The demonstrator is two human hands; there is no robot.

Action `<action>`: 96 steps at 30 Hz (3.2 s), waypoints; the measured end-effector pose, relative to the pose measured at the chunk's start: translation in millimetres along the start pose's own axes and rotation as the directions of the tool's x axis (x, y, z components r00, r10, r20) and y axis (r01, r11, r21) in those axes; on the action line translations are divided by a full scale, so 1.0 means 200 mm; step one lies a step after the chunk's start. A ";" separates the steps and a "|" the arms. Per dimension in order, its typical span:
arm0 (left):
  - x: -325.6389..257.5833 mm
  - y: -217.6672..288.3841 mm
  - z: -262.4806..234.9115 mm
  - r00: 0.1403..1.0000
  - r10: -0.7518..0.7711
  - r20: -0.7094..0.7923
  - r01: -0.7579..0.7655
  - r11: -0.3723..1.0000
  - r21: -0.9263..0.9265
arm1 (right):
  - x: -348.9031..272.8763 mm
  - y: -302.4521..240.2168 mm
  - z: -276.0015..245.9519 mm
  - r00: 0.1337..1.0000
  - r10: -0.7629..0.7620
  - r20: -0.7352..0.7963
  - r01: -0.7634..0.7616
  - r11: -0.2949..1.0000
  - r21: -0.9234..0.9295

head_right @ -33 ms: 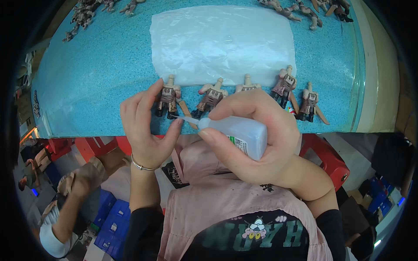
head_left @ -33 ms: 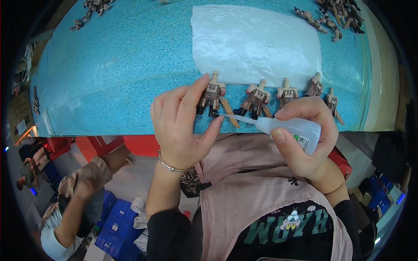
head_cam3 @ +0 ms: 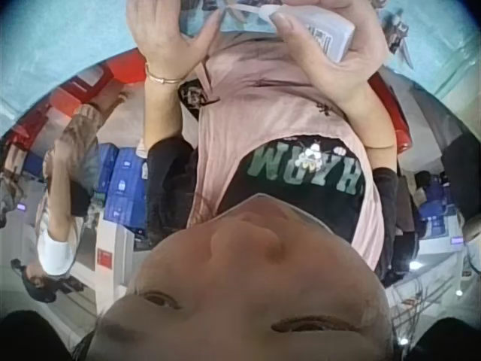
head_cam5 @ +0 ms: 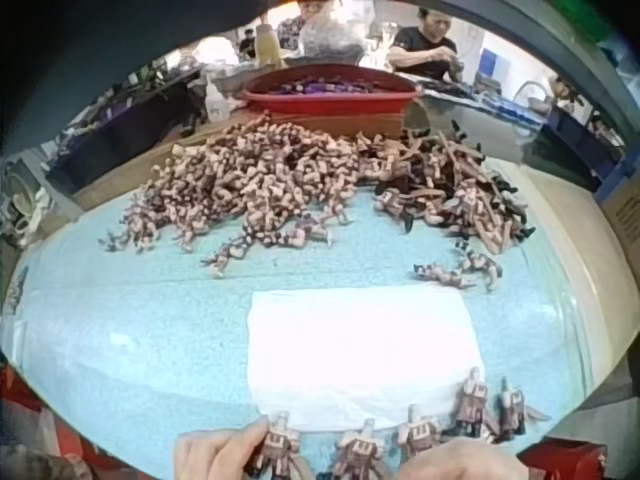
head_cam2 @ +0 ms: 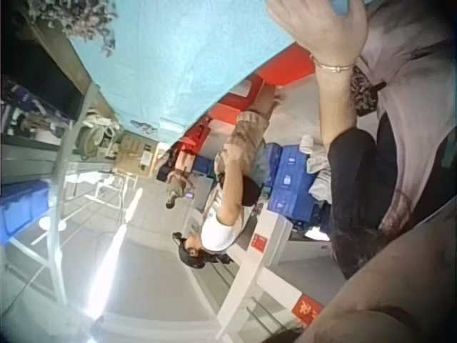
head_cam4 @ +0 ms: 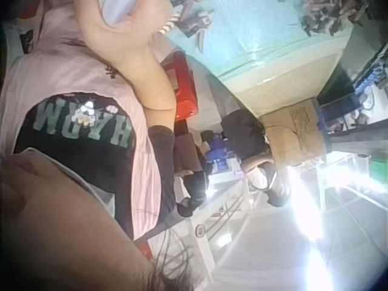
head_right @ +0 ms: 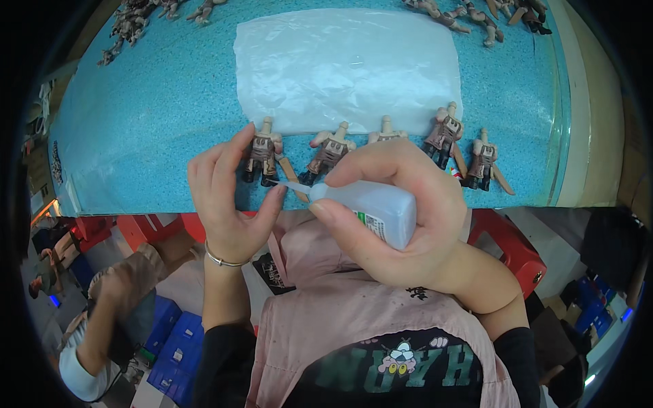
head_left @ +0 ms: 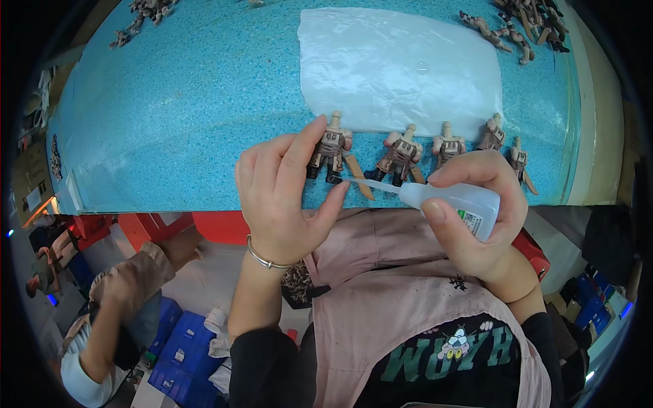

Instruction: The person assembles toy figurines by fitting parts together by hand, tears strips of tape, and applies glue to the figurines using a squeeze bottle.

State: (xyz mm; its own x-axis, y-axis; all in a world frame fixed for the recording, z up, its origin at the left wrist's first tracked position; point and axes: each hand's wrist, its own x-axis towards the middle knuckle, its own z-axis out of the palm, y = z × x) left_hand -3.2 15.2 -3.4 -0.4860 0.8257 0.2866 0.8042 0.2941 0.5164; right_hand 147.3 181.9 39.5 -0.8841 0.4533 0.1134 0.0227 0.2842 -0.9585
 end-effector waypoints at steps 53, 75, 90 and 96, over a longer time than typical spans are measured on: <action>-0.01 0.01 0.00 0.998 -0.011 0.056 0.007 0.997 0.083 | -0.15 0.01 -0.20 0.994 0.053 -0.099 -0.055 0.998 -0.019; -0.01 0.02 0.02 1.000 0.006 0.006 -0.006 0.996 0.090 | -0.14 0.01 -0.22 0.998 -0.004 -0.065 -0.001 0.997 -0.077; -0.01 0.03 0.02 1.000 0.010 0.016 -0.012 0.994 0.113 | -0.27 0.00 -0.38 0.963 0.089 -0.254 -0.086 0.996 0.023; -0.02 0.03 0.02 1.000 -0.007 0.022 0.005 0.994 0.107 | -0.28 0.00 -0.39 0.954 0.127 -0.270 -0.126 0.992 0.021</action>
State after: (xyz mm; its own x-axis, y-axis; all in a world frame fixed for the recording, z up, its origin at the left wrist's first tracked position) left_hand 5.0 16.0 -4.3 -0.4840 0.8340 0.2647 0.8338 0.3478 0.4286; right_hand 232.4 222.6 53.5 -0.7150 0.6968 0.0571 0.1242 0.2069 -0.9705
